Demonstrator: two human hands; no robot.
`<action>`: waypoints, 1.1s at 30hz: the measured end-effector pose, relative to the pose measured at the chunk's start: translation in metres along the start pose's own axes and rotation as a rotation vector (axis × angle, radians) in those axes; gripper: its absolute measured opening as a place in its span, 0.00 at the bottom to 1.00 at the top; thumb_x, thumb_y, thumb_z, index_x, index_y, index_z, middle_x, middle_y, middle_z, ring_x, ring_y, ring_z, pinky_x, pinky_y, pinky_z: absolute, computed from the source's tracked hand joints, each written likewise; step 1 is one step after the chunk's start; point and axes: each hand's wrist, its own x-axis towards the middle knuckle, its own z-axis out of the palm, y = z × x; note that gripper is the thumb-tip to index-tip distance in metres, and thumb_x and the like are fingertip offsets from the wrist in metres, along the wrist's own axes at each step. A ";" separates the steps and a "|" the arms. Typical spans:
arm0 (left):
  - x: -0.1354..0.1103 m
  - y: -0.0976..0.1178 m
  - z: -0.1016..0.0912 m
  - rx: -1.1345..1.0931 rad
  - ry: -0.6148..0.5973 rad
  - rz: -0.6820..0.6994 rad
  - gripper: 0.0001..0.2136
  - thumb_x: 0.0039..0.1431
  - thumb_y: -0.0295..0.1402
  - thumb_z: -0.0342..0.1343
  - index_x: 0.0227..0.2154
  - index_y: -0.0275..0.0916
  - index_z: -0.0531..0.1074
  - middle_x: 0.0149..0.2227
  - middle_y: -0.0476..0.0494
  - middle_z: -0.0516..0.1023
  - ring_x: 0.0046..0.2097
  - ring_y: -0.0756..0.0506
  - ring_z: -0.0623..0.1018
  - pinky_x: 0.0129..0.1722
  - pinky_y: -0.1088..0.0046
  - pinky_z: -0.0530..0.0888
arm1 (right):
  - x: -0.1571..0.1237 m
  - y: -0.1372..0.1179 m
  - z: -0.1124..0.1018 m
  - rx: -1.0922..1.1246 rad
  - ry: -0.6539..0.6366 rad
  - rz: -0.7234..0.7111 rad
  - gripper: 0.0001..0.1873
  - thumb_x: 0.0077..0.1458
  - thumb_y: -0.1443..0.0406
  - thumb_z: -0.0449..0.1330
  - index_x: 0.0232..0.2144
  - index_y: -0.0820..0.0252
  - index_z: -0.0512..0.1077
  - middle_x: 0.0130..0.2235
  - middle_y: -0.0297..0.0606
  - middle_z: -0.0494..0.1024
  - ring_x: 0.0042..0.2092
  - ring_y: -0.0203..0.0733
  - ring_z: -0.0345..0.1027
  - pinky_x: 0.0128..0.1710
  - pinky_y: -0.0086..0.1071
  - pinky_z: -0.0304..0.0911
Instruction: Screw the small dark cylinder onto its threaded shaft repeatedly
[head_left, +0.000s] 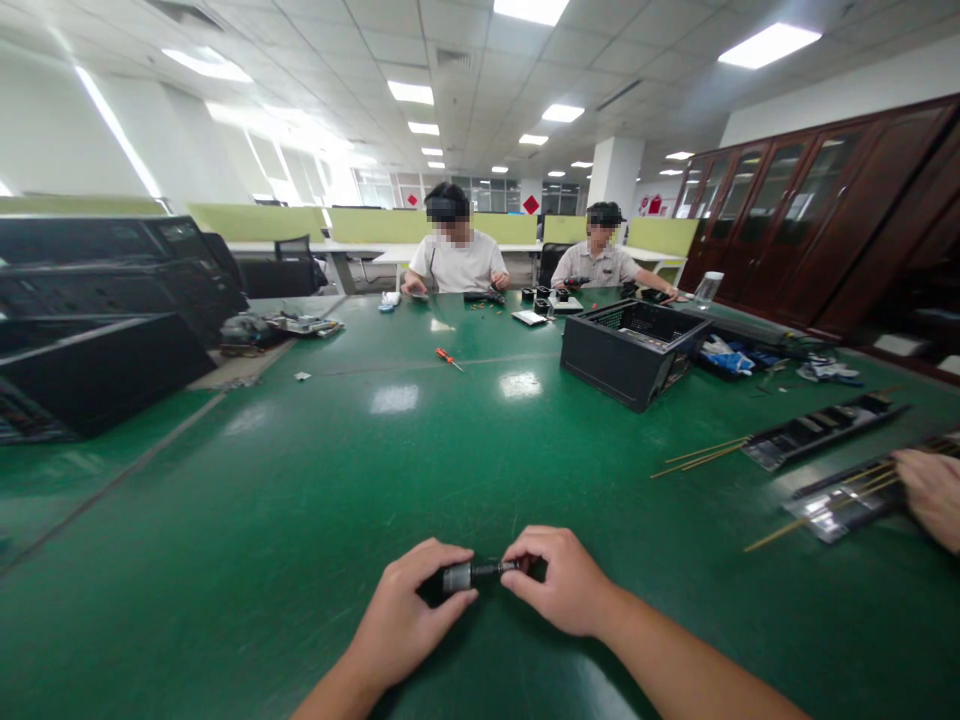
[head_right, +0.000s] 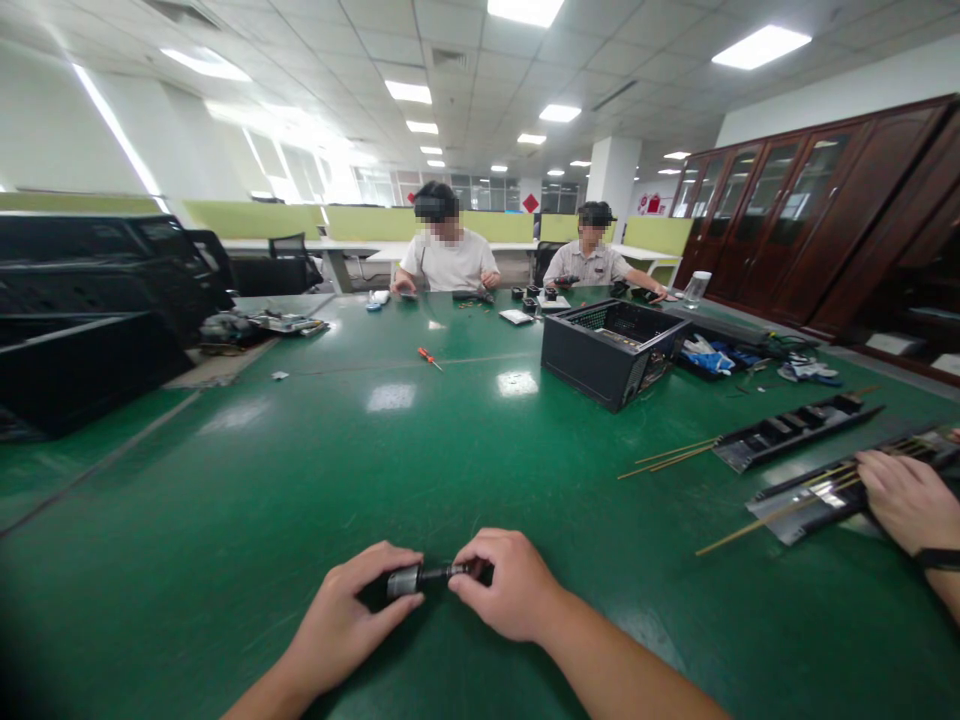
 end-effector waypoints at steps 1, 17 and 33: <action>0.000 0.000 0.000 0.001 0.000 -0.003 0.11 0.55 0.33 0.65 0.42 0.45 0.77 0.36 0.48 0.80 0.37 0.47 0.79 0.38 0.73 0.76 | 0.000 0.000 -0.001 0.000 -0.002 -0.002 0.03 0.53 0.67 0.65 0.33 0.58 0.79 0.31 0.34 0.78 0.34 0.37 0.72 0.37 0.29 0.62; 0.000 -0.003 0.000 0.017 -0.036 -0.027 0.11 0.56 0.35 0.64 0.42 0.45 0.77 0.36 0.48 0.80 0.38 0.47 0.79 0.39 0.72 0.75 | 0.000 0.002 -0.009 -0.038 -0.027 -0.008 0.03 0.54 0.66 0.65 0.33 0.58 0.79 0.31 0.34 0.77 0.34 0.37 0.71 0.37 0.29 0.62; 0.001 0.003 -0.002 0.021 -0.039 -0.051 0.10 0.56 0.35 0.63 0.41 0.43 0.78 0.36 0.45 0.81 0.37 0.45 0.80 0.38 0.72 0.76 | 0.000 0.002 -0.014 -0.055 -0.047 -0.009 0.03 0.54 0.66 0.65 0.33 0.58 0.79 0.31 0.35 0.78 0.34 0.38 0.72 0.37 0.30 0.63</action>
